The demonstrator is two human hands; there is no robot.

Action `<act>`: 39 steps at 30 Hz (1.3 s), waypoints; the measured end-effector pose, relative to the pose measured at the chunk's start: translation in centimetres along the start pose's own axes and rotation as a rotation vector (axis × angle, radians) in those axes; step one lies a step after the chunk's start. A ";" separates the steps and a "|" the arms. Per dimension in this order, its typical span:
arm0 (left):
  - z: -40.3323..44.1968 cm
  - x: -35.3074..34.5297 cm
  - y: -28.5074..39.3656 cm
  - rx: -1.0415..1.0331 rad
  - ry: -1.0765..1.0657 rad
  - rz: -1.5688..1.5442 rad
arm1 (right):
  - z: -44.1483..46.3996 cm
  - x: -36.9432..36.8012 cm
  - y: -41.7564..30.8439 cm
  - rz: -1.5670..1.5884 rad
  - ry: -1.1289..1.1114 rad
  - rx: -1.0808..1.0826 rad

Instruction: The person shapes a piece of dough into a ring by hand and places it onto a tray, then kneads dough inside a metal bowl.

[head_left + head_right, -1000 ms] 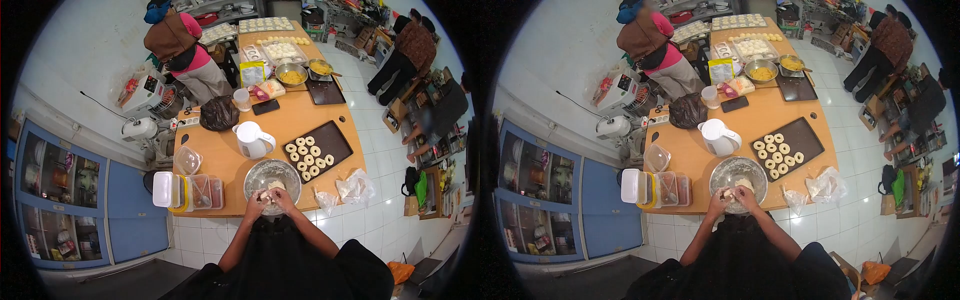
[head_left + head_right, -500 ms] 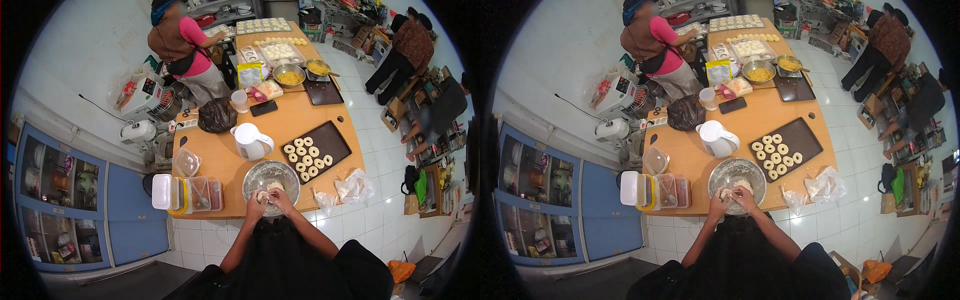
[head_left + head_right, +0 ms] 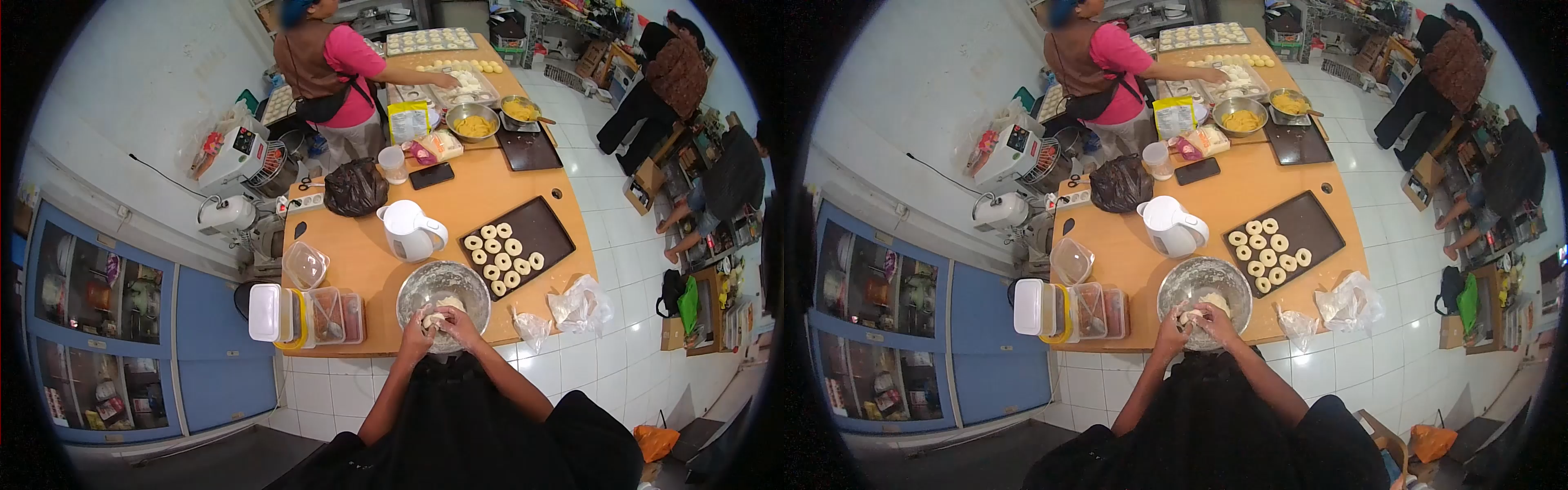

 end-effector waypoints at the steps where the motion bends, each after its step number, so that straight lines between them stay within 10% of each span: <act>1: 0.0 -0.1 0.0 -0.005 -0.005 -0.043 | 0.1 0.0 0.2 -0.004 -0.014 0.008; 39: 0.2 0.3 -1.7 0.172 -0.089 0.011 | -0.3 0.3 -0.3 0.012 0.039 -0.134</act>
Point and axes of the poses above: each hand's wrist, its own z-axis towards the middle knuckle, its own x-axis out of the back of the hand, y = z × x, the point moved 10 cm from there along z, towards the middle knuckle, and after that the axes turned 9 degrees about -y, right-handed, at the moved point
